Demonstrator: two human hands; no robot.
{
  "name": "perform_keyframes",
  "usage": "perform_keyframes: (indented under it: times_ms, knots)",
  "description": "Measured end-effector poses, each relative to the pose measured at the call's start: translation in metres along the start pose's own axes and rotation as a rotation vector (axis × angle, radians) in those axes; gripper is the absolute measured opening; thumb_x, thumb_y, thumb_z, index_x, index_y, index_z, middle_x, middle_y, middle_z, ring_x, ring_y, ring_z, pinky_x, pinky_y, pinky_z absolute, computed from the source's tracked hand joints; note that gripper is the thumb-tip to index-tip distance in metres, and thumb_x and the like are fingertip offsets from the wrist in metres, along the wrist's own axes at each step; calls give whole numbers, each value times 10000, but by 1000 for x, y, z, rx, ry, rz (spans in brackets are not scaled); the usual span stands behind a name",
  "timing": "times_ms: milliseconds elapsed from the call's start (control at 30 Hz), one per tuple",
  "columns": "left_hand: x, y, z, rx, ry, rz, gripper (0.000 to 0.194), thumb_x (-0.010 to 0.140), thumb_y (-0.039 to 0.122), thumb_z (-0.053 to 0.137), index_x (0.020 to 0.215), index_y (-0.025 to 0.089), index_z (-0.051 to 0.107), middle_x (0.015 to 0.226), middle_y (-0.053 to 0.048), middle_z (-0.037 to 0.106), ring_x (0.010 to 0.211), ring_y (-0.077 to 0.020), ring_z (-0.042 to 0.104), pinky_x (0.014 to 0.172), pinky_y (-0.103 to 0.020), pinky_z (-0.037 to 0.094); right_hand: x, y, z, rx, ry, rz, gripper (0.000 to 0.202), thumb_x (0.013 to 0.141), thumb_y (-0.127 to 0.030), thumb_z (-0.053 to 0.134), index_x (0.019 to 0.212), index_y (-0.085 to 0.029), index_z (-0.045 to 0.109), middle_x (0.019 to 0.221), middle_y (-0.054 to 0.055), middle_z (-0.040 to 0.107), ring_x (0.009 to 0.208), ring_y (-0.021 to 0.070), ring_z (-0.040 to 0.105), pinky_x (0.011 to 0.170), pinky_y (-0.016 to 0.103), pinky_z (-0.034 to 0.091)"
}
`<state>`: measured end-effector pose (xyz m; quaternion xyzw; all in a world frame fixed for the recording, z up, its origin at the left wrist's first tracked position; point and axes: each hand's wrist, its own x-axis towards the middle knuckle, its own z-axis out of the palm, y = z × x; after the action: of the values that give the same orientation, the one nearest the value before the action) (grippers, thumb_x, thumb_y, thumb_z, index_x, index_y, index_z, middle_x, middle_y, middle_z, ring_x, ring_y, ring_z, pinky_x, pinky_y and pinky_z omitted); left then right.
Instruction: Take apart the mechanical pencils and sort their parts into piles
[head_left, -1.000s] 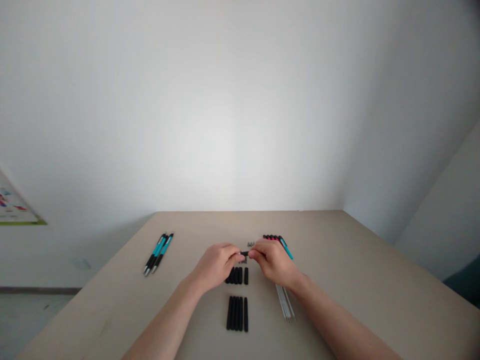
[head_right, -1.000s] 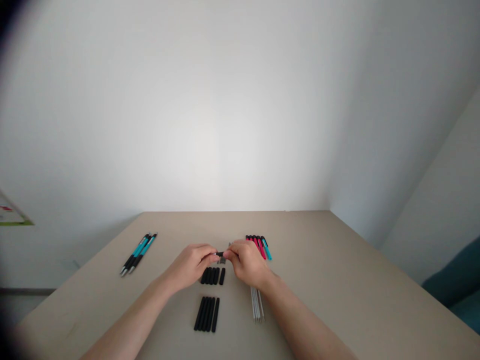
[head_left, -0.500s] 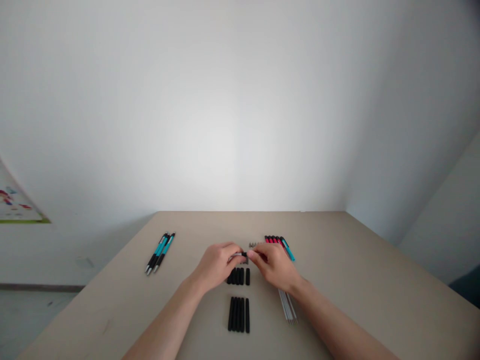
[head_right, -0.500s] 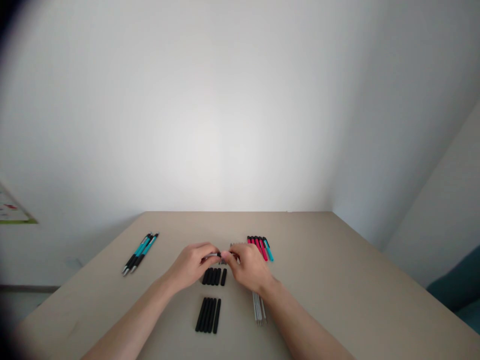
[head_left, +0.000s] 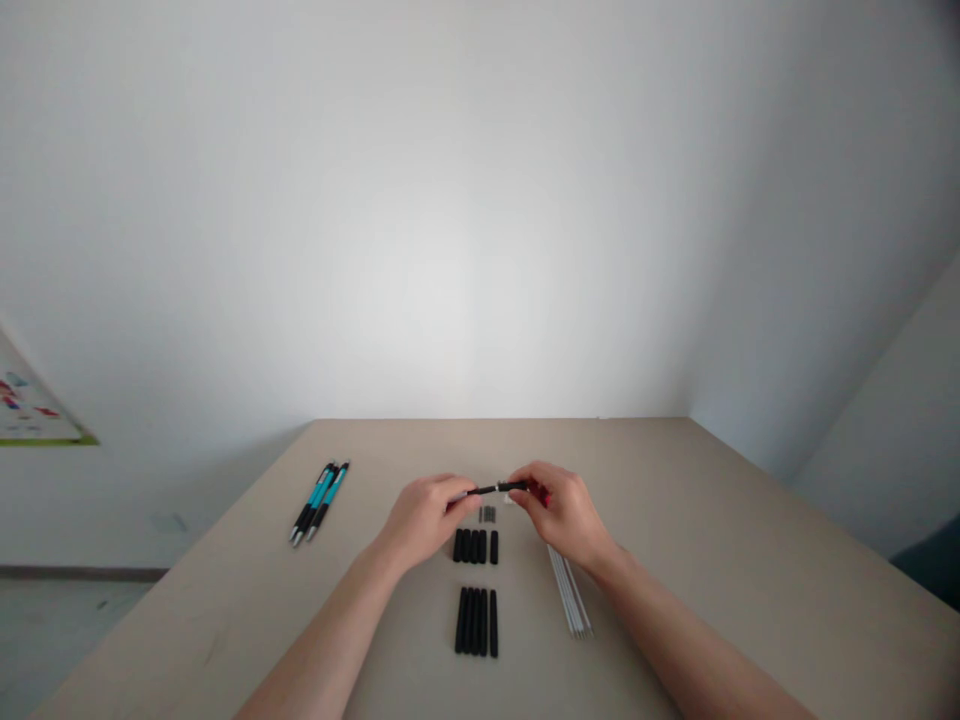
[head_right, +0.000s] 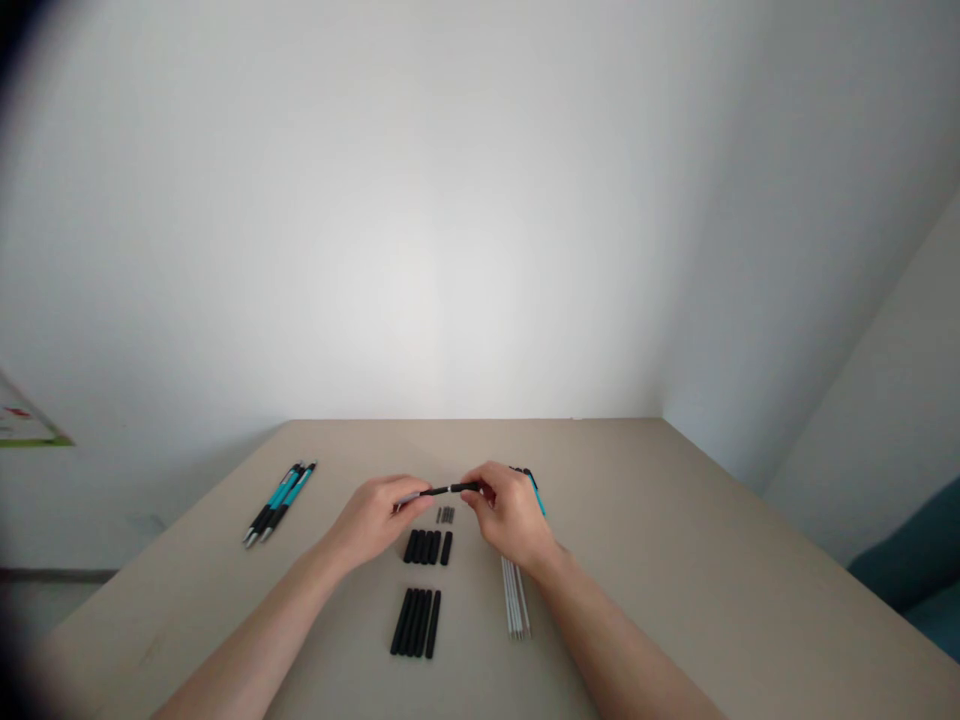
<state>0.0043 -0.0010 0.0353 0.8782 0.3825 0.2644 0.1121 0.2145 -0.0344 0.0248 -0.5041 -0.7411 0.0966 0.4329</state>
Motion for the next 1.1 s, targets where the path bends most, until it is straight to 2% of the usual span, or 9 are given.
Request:
perform_keyframes:
  times_ms: [133,233,333,500,667,800,967,1100]
  knots:
    - [0,-1,0,21,85,-93,284,876,396,481,742,190,624,629,14,598,570,-114,505,547,-205,332,-2,0,-5,10,58,34,164,842,-304,552,823,-179,657,633,10,593,547,127,492,545,245,379]
    - [0,-2,5,-111,122,-134,231,838,397,545,857,186,638,706,10,633,599,-109,524,576,-192,368,-3,-4,-2,29,55,15,231,880,-349,509,822,-180,655,670,24,609,577,131,496,564,250,376]
    - [0,-2,11,-221,108,-107,234,814,377,587,939,188,645,741,11,636,612,-102,522,601,-187,389,-5,-8,4,61,-2,-29,264,900,-375,487,843,-179,655,681,29,603,592,130,493,575,251,369]
    - [-2,1,11,-249,71,-17,237,848,379,549,805,165,642,666,25,583,594,-90,478,572,-180,354,-5,-9,8,93,-60,-68,255,901,-372,498,857,-177,656,686,27,596,603,125,493,576,244,364]
    - [-2,3,8,-227,92,4,267,878,379,502,790,156,620,678,14,584,619,-97,486,601,-188,355,-6,-9,8,95,-46,-75,181,874,-315,539,921,-180,650,728,29,597,629,127,504,584,240,380]
    - [-2,1,9,-205,83,3,286,888,375,478,753,150,592,653,16,557,600,-97,463,578,-191,339,-6,-10,8,113,-57,-66,164,864,-294,543,918,-184,652,812,45,613,663,129,519,595,243,398]
    - [-3,1,11,-190,60,-17,284,885,371,473,745,152,587,624,22,526,577,-99,448,558,-195,328,-6,-11,9,76,-130,-21,138,831,-286,579,845,-177,664,718,28,616,655,137,536,615,255,409]
    - [-3,1,12,-202,35,-26,293,891,375,457,749,157,593,633,15,543,579,-103,454,555,-198,329,-7,-11,11,96,-180,7,135,822,-275,586,883,-183,663,758,27,644,682,139,559,627,250,424]
